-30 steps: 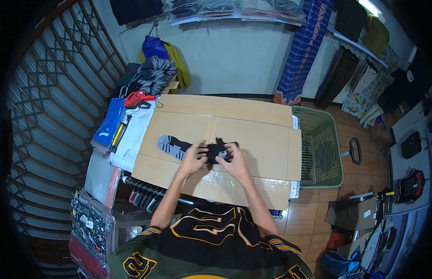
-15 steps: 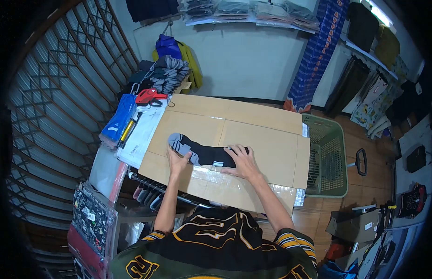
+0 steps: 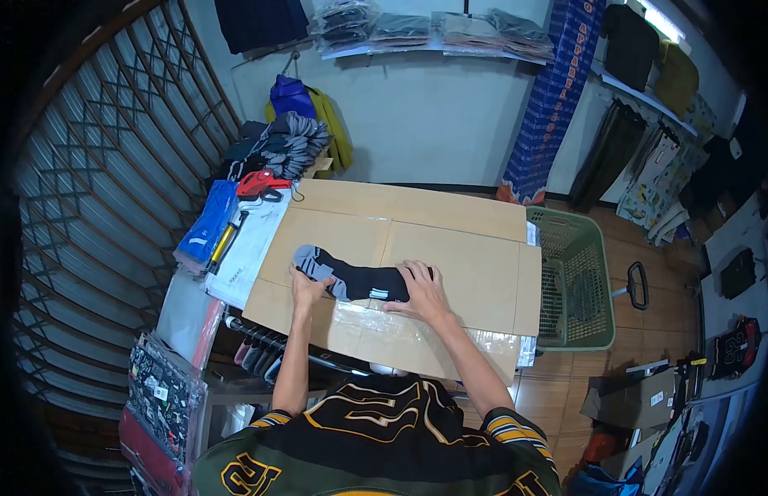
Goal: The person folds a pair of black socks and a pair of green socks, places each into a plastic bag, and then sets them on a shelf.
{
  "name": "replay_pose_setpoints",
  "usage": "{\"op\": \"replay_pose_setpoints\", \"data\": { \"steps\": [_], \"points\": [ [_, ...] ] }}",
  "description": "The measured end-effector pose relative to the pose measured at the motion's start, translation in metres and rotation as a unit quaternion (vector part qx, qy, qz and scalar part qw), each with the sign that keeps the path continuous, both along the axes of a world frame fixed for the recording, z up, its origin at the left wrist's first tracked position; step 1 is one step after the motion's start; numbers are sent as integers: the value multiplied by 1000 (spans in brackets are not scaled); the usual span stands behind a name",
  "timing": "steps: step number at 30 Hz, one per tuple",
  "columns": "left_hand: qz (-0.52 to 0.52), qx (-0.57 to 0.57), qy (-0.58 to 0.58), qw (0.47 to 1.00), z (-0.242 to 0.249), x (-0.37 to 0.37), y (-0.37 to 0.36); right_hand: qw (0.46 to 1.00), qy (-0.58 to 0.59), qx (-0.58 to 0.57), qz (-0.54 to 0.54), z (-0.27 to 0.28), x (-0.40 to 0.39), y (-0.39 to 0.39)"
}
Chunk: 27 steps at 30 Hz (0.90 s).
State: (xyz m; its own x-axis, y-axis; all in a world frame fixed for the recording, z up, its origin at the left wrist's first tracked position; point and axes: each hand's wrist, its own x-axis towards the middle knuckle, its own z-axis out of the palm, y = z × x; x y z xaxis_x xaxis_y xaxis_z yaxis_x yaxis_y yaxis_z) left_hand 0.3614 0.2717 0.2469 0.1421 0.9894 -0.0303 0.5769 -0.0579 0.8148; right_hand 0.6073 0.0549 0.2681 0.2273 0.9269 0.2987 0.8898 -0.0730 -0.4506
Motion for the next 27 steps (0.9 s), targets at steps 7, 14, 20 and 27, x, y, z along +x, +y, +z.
{"op": "replay_pose_setpoints", "data": {
  "steps": [7, 14, 20, 27],
  "points": [
    [20, -25, -122, 992, 1, 10, -2, 996, -67, -36, -44, -16, -5, -6],
    [-52, 95, -340, 934, 23, 41, -41, 996, -61, -48, -43, -14, -5, -7],
    [-271, 257, -156, 914, 42, 59, -89, 998, -39, -26, -47, -20, -4, -8],
    [-467, 160, 13, 870, 45, 56, -77, 999, 33, 6, -42, -19, 1, -11]
  ]
}}
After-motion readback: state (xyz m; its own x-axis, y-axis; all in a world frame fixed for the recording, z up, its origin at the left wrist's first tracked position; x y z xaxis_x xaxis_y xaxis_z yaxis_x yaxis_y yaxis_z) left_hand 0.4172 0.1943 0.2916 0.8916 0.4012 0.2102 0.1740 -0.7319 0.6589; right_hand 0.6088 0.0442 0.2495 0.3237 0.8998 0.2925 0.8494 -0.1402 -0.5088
